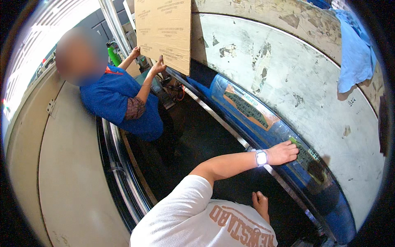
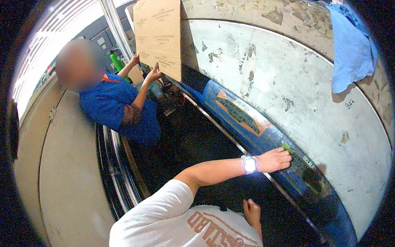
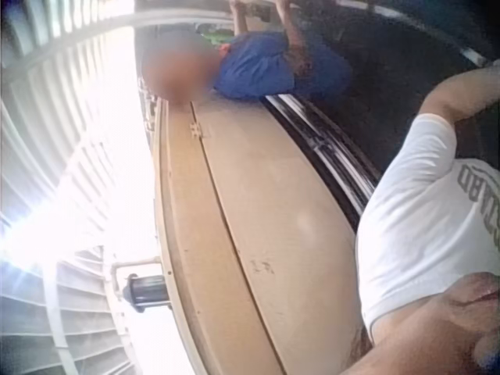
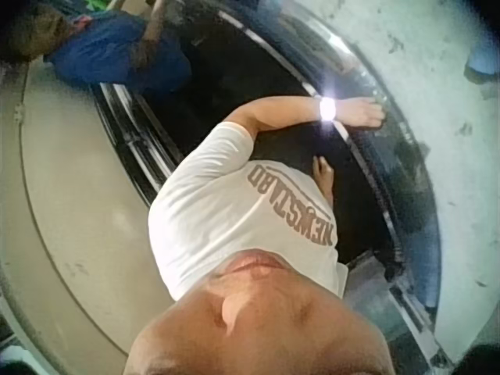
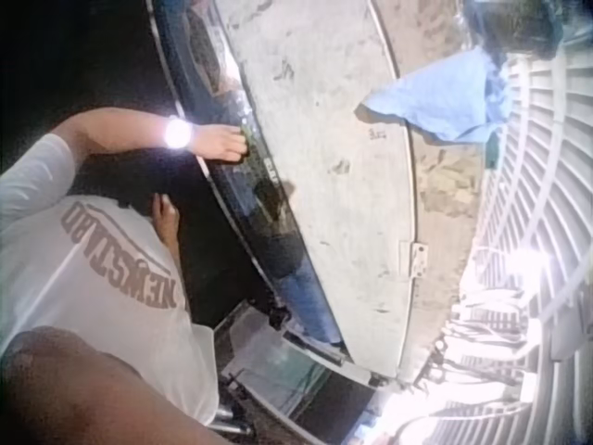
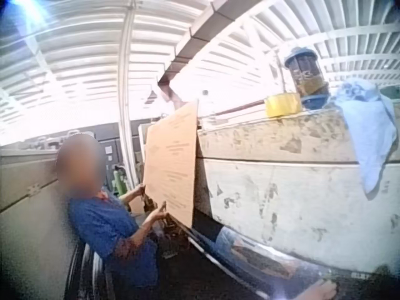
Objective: The person uses a measuring tape to measure a section on a machine, then applies pieces of yellow adhesive tape to specific points on that section using a knife to cut the tape.
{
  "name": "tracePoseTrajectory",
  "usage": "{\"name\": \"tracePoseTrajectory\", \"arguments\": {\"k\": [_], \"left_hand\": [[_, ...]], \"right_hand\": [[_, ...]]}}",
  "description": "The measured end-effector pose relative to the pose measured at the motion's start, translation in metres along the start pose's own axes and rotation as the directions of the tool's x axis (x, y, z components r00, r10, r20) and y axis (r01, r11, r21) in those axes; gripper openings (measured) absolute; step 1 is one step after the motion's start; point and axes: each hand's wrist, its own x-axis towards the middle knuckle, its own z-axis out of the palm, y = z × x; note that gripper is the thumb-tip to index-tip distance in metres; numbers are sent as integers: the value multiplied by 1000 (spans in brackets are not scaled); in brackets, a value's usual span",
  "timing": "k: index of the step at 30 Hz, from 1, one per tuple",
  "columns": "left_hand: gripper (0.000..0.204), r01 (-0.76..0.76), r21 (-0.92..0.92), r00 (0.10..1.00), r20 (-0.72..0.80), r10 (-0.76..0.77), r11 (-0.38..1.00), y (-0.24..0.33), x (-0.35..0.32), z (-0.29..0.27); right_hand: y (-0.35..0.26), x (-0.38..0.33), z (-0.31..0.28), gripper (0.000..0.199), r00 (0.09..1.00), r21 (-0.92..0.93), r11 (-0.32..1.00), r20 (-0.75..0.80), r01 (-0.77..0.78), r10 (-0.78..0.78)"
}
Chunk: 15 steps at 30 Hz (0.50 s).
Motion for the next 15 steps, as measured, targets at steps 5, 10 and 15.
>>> {"name": "tracePoseTrajectory", "arguments": {"k": [5,10,15], "left_hand": [[8,-14,-11,1000,-25,14,1000,-1,-1,4],[8,-30,-31,999,-28,29,999,-2,-2,6],[8,-73,-39,997,-43,72,997,-1,-1,6]], "right_hand": [[-2,0,0,33,999,19,1000,36,-17,16],[-2,0,3,32,998,2,1000,49,-31,31],[2,1,6,31,999,-8,1000,47,-27,27]]}}
